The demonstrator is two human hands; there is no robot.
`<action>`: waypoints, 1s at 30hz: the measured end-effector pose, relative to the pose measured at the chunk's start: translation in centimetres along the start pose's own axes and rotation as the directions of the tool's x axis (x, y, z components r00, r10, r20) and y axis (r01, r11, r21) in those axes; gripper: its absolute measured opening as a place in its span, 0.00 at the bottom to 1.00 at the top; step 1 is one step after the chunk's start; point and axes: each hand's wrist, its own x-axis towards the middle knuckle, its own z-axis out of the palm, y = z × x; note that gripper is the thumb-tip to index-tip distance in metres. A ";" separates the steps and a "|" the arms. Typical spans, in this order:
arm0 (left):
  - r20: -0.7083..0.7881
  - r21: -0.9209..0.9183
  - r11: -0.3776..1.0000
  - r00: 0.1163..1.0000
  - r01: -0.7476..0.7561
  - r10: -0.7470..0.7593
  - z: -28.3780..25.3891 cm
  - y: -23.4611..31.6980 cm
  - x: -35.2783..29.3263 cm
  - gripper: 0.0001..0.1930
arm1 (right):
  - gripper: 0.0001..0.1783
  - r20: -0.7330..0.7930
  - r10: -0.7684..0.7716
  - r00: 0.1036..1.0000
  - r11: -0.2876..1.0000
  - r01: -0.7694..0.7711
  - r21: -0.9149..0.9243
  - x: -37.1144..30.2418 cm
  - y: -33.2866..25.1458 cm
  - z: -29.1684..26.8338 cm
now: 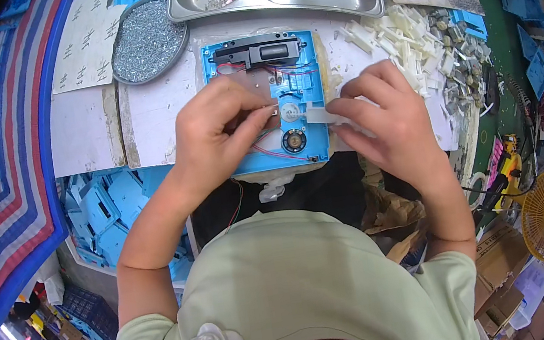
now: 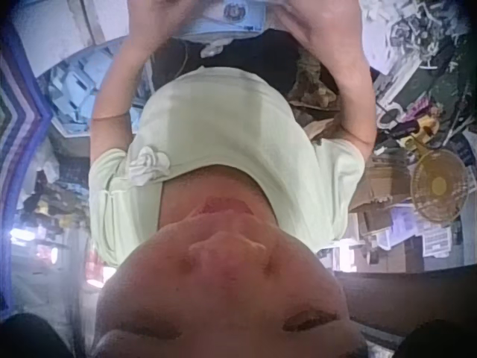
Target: The user is assembling and soldering internal components of a small blue electronic toy or device.
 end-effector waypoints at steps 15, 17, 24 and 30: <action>-0.058 -0.071 0.996 0.997 -0.063 0.059 1.3 -1.2 -0.6 0.04 | 0.19 -0.077 -0.054 0.996 0.955 0.074 0.287 -0.1 2.3 4.0; -0.072 -0.059 0.997 0.996 -0.051 0.047 1.3 -1.1 -0.6 0.05 | 0.18 -0.040 -0.072 0.997 0.965 0.079 0.250 0.6 2.3 3.9; -0.101 -0.039 0.997 0.993 -0.062 0.058 1.6 -0.8 -0.2 0.05 | 0.16 0.048 0.001 0.999 0.999 -0.003 0.045 0.4 0.3 4.2; -0.058 -0.046 0.997 0.997 -0.054 0.051 1.3 -0.7 -0.3 0.08 | 0.15 -0.189 0.299 0.935 0.941 -0.257 0.220 -2.9 1.8 1.2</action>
